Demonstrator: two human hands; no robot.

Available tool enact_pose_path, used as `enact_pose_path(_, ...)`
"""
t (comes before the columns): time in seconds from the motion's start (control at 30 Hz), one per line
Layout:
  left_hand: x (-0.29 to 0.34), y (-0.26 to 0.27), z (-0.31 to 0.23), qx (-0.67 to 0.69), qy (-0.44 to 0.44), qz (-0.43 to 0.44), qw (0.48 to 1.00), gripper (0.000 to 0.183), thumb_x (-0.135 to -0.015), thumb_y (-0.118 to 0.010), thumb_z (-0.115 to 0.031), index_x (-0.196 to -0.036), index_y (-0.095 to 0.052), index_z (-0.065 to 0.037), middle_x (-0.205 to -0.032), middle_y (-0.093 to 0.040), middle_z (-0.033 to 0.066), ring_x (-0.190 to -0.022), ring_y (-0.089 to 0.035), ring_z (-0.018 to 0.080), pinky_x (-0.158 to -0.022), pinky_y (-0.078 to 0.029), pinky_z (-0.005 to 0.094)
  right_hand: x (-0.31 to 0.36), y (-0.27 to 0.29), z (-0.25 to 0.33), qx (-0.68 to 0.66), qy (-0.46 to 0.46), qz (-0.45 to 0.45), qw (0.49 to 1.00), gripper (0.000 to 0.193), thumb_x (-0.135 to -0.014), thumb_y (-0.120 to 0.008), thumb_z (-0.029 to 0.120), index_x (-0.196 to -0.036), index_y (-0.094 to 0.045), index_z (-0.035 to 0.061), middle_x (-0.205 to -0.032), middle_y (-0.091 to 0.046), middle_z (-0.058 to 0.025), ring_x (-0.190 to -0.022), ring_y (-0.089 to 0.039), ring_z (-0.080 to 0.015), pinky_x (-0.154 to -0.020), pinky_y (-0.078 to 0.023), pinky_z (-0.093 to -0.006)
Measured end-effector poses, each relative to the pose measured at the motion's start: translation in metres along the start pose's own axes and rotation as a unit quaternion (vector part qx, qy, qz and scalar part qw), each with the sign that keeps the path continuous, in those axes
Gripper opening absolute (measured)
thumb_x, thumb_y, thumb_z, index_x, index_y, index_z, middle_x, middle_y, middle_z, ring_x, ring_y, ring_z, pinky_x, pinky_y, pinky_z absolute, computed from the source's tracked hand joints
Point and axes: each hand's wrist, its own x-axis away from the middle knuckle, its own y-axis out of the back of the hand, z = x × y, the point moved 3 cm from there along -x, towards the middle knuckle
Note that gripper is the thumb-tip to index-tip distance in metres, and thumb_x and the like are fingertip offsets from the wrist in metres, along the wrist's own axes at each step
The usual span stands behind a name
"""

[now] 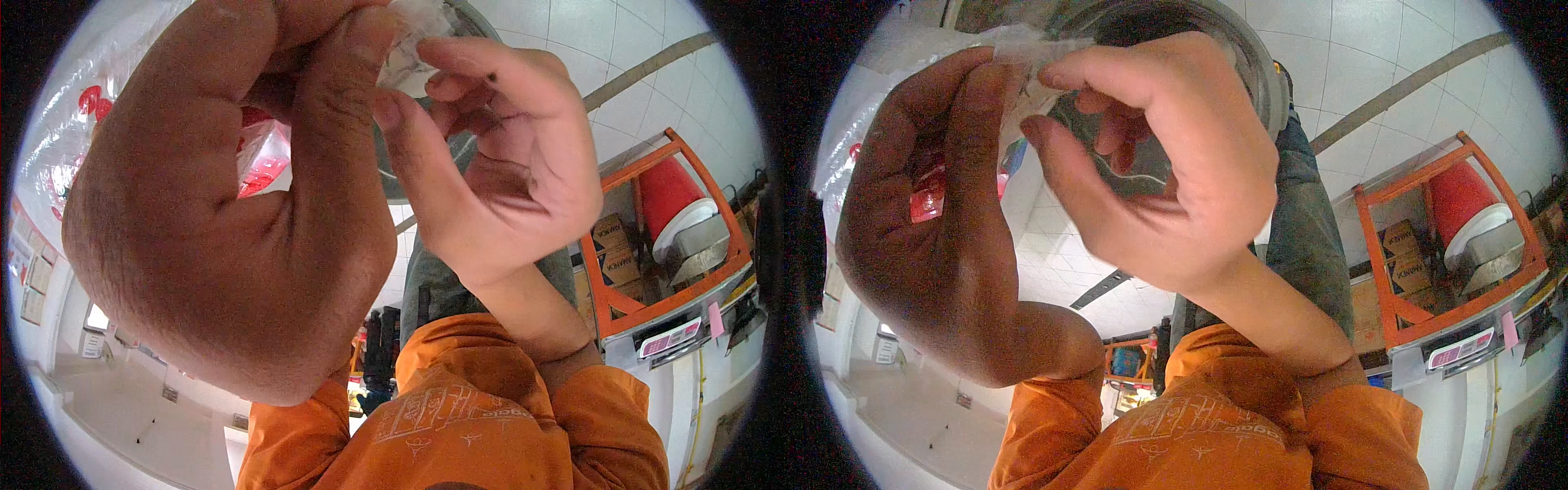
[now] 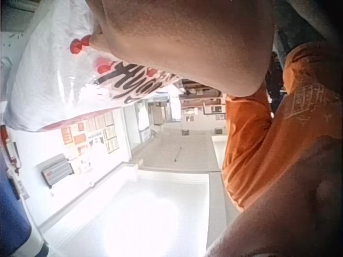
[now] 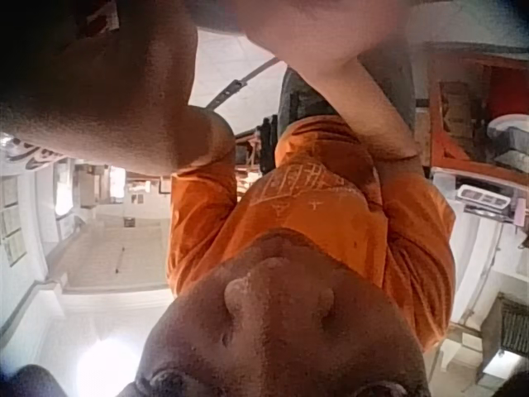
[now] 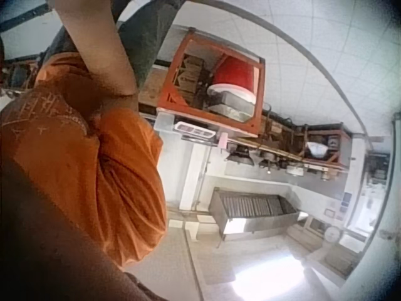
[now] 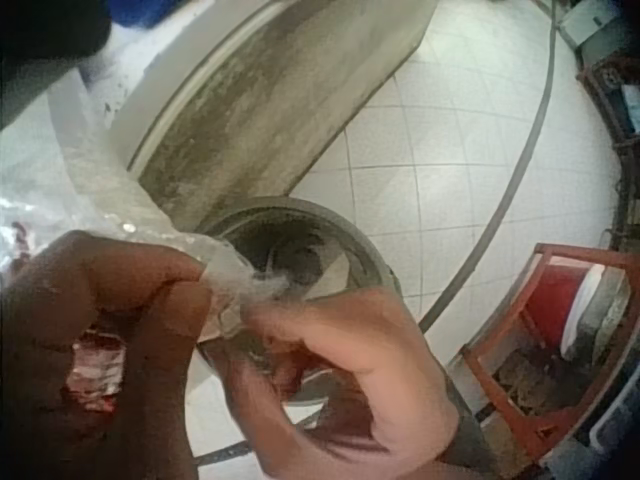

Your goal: Open a large bag of rice and pour it into a storage container.

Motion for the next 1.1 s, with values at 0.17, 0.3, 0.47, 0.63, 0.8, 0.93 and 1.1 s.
enact_pose_path(0.17, 0.000, 0.003, 0.001, -0.023, -0.011, 0.009, 1.000, 0.014, -0.090, -0.070, -0.008, -0.102, -0.072, -0.001, -0.093, -0.074, 0.0052, -0.084, -0.066, 0.0081, -0.074, -0.050, 0.0201, -0.003, -0.003, -0.009, 0.084, 0.070, 0.036, 0.993, 0.030, -0.077, -0.070, -0.017, -0.105, -0.064, -0.0068, -0.094, -0.062, -0.0106, -0.080, -0.060, -0.0100, -0.064, -0.049, -0.0185)
enact_pose_path(0.3, 0.001, 0.000, 0.009, 0.039, -0.021, -0.005, 0.999, 0.014, -0.090, -0.069, -0.006, -0.102, -0.072, 0.000, -0.094, -0.074, 0.0063, -0.084, -0.066, 0.0089, -0.074, -0.050, 0.0206, -0.003, -0.004, -0.005, 0.059, 0.032, 0.029, 0.997, 0.024, -0.080, -0.068, -0.015, -0.102, -0.063, -0.0072, -0.093, -0.060, -0.0101, -0.079, -0.058, -0.0100, -0.064, -0.048, -0.0185)
enact_pose_path(0.47, -0.001, 0.002, 0.004, -0.003, -0.031, 0.008, 0.999, 0.014, -0.088, -0.070, -0.003, -0.102, -0.072, 0.002, -0.093, -0.073, 0.0067, -0.084, -0.067, 0.0109, -0.076, -0.052, 0.0221, 0.001, 0.003, 0.000, 0.005, -0.037, 0.105, 0.994, 0.017, -0.088, -0.057, -0.011, -0.102, -0.052, -0.0055, -0.089, -0.054, -0.0095, -0.073, -0.051, -0.0109, -0.066, -0.043, -0.0200)
enact_pose_path(0.63, 0.001, -0.001, 0.003, 0.008, -0.019, -0.018, 1.000, 0.014, -0.088, -0.070, -0.003, -0.101, -0.072, 0.001, -0.090, -0.073, 0.0063, -0.082, -0.066, 0.0111, -0.076, -0.053, 0.0232, 0.012, 0.010, -0.003, -0.032, -0.033, 0.094, 0.995, 0.013, -0.092, -0.054, -0.004, -0.104, -0.050, -0.0051, -0.089, -0.053, -0.0122, -0.070, -0.053, -0.0128, -0.064, -0.046, -0.0223)
enact_pose_path(0.8, 0.001, 0.003, 0.005, -0.005, -0.017, -0.011, 1.000, 0.014, -0.088, -0.071, -0.004, -0.101, -0.073, 0.001, -0.090, -0.073, 0.0060, -0.082, -0.066, 0.0111, -0.076, -0.053, 0.0236, 0.003, 0.015, -0.002, -0.083, -0.056, 0.042, 0.994, 0.013, -0.098, -0.050, 0.002, -0.107, -0.051, -0.0061, -0.096, -0.063, -0.0196, -0.070, -0.058, -0.0148, -0.065, -0.051, -0.0257)
enact_pose_path(0.93, 0.000, 0.004, 0.003, -0.024, -0.034, -0.005, 0.999, 0.015, -0.088, -0.071, -0.005, -0.101, -0.073, 0.000, -0.092, -0.073, 0.0047, -0.082, -0.066, 0.0098, -0.075, -0.052, 0.0227, -0.001, 0.014, 0.002, -0.012, -0.055, 0.061, 0.997, 0.020, -0.091, -0.060, -0.007, -0.111, -0.060, -0.0095, -0.096, -0.066, -0.0139, -0.082, -0.064, -0.0137, -0.072, -0.053, -0.0238)
enact_pose_path(1.1, 0.001, 0.003, 0.000, -0.016, 0.010, -0.005, 1.000, 0.015, -0.088, -0.071, -0.006, -0.102, -0.073, -0.001, -0.094, -0.073, 0.0041, -0.083, -0.065, 0.0088, -0.074, -0.051, 0.0215, -0.005, 0.005, -0.006, -0.002, -0.041, 0.022, 0.999, 0.025, -0.081, -0.071, -0.013, -0.106, -0.065, -0.0100, -0.095, -0.068, -0.0133, -0.084, -0.065, -0.0119, -0.071, -0.053, -0.0210)
